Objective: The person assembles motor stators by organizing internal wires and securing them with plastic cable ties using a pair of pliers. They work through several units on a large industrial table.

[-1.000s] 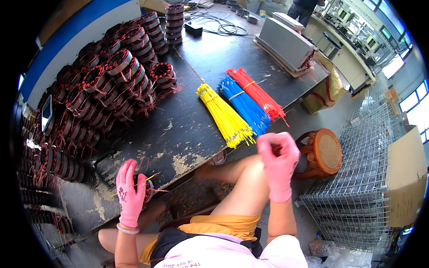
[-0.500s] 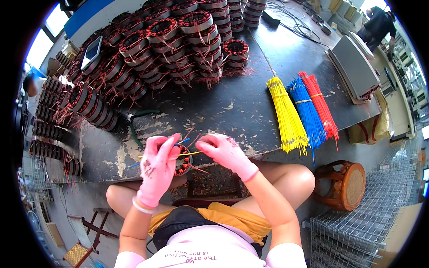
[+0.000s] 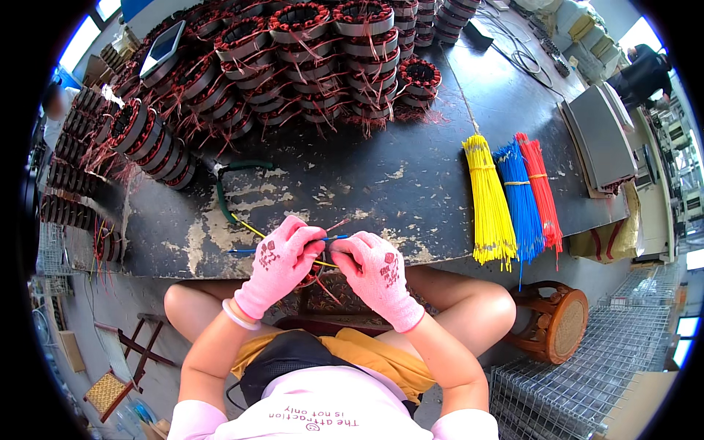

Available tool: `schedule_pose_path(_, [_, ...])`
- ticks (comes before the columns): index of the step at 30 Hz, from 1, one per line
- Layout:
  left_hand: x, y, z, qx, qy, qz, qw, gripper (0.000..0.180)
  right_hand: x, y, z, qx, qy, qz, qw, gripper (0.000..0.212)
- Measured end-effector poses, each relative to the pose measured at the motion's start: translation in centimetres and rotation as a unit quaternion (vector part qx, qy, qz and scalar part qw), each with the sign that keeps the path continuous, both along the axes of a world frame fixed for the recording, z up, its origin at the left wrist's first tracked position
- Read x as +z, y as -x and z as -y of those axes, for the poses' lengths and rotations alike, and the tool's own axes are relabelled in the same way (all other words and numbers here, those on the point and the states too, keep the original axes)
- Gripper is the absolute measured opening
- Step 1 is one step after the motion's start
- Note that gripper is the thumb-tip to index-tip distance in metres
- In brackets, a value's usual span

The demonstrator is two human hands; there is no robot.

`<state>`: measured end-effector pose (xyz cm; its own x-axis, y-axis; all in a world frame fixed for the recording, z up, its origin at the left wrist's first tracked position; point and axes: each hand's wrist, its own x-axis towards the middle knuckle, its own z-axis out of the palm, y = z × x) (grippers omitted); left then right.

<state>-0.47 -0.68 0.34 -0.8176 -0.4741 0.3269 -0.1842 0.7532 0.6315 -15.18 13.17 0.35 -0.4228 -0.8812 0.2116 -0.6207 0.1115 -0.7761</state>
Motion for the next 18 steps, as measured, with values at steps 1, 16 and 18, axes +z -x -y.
schedule_pose_path(1, [0.1, 0.0, 0.1, -0.01, 0.002, -0.006, 1.0, 0.023, 0.0, 0.0, -0.1, 0.0, 0.008, -0.001, 1.0, 0.01])
schedule_pose_path(16, [-0.1, 0.1, 0.0, 0.0, 0.0, 0.001, 1.0, 0.022, -0.3, -0.5, 0.3, -0.009, -0.007, 0.064, 0.998, 0.013])
schedule_pose_path(18, [0.0, 0.1, 0.1, -0.02, 0.01, -0.007, 1.0, 0.022, -0.8, -0.7, -0.4, -0.02, 0.017, 0.065, 0.998, 0.014])
